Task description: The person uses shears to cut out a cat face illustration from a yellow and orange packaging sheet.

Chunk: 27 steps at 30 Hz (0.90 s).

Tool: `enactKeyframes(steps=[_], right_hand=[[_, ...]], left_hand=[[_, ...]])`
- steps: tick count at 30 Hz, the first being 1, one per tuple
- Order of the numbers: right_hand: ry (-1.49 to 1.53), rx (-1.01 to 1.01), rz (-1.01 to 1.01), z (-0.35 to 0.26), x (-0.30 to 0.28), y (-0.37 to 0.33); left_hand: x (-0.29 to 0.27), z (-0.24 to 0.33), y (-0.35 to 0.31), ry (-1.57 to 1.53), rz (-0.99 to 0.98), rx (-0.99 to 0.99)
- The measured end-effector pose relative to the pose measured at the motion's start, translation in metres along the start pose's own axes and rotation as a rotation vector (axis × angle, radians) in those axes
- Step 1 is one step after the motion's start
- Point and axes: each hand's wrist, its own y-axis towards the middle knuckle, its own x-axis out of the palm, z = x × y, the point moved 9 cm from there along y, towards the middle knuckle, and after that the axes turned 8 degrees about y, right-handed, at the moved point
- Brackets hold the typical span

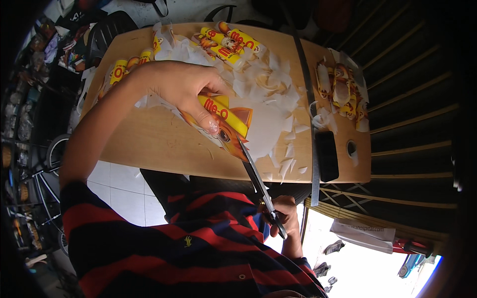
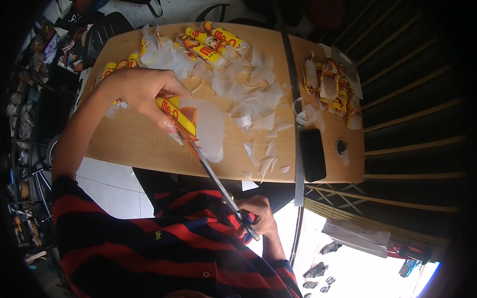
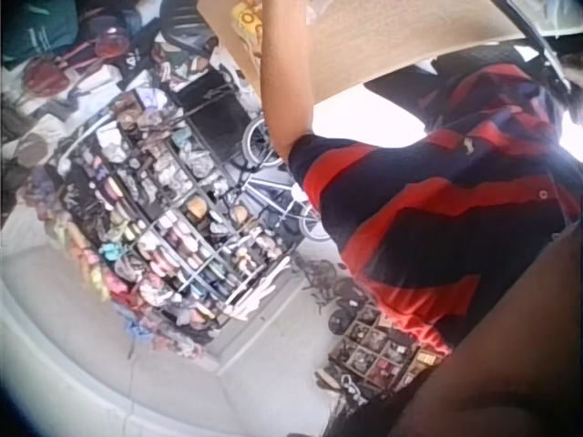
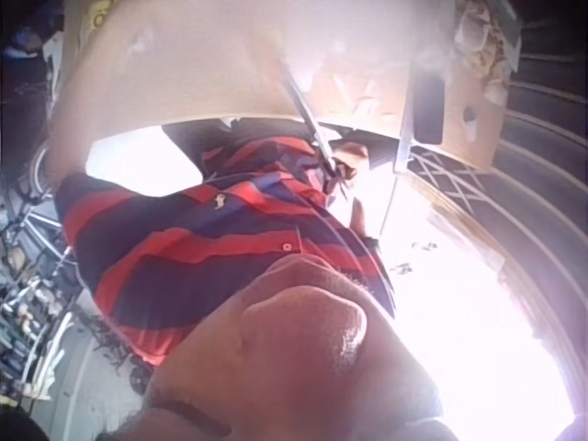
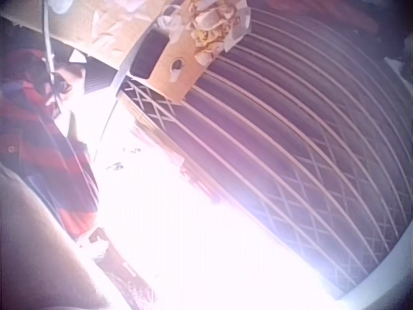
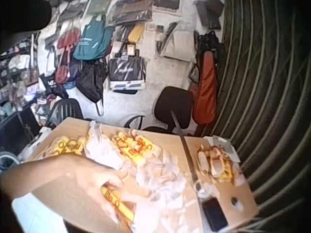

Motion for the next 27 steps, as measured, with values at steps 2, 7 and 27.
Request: enactKeyframes(steps=[2, 7, 27], right_hand=[[-0.068, 0.02, -0.059, 0.001, -0.004, 0.001], [-0.073, -0.015, -0.071, 0.0, -0.01, -0.003], [-0.003, -0.039, 0.019, 0.004, -0.005, -0.003]], left_hand=[[-0.004, 0.009, -0.001, -0.047, -0.005, 0.035], [-0.014, 0.026, 0.0, 0.051, 0.003, 0.017], [-0.019, 0.04, 0.002, -0.008, 0.031, 0.006]])
